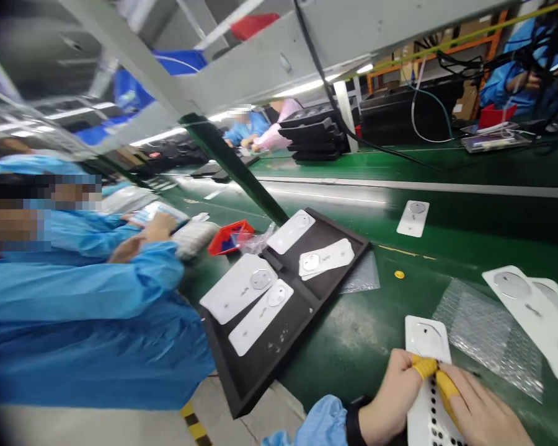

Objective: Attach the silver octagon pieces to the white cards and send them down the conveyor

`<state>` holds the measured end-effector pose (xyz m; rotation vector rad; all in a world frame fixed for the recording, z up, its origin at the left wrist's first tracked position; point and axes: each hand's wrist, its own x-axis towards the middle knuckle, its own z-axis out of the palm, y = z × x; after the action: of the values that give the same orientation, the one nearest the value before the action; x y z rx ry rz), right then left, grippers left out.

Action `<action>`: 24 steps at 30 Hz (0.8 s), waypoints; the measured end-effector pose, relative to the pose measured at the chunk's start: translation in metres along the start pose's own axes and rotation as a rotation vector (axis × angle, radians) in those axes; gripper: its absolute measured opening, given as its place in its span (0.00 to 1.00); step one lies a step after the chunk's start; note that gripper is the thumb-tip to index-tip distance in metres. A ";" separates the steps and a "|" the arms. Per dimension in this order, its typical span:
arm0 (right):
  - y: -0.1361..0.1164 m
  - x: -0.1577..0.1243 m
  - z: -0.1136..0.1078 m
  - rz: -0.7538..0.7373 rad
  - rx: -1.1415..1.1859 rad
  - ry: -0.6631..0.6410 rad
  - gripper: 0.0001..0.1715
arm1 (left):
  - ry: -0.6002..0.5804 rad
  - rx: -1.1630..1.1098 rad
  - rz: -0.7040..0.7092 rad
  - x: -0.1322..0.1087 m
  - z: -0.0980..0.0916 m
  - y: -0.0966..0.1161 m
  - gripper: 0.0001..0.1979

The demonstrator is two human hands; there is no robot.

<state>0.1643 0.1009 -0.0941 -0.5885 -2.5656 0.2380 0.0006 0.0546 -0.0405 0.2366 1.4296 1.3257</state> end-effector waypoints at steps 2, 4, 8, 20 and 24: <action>-0.001 0.007 -0.014 0.020 0.036 -0.063 0.23 | -0.036 0.094 0.024 0.003 -0.011 0.008 0.14; -0.005 0.016 -0.026 0.108 0.149 -0.065 0.21 | -0.062 0.171 0.079 0.008 -0.027 0.020 0.12; -0.009 0.039 -0.048 0.450 0.576 -0.107 0.09 | -0.032 0.217 0.234 0.006 -0.059 0.042 0.25; -0.069 0.093 -0.105 0.352 0.479 0.178 0.07 | -0.315 0.322 0.279 -0.059 -0.036 0.040 0.28; -0.072 0.089 -0.104 0.373 0.439 0.175 0.08 | -0.282 0.426 0.329 -0.059 -0.034 0.040 0.28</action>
<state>0.1207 0.0826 0.0536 -0.8642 -2.1234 0.8132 -0.0247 0.0049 0.0156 0.9378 1.4551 1.1712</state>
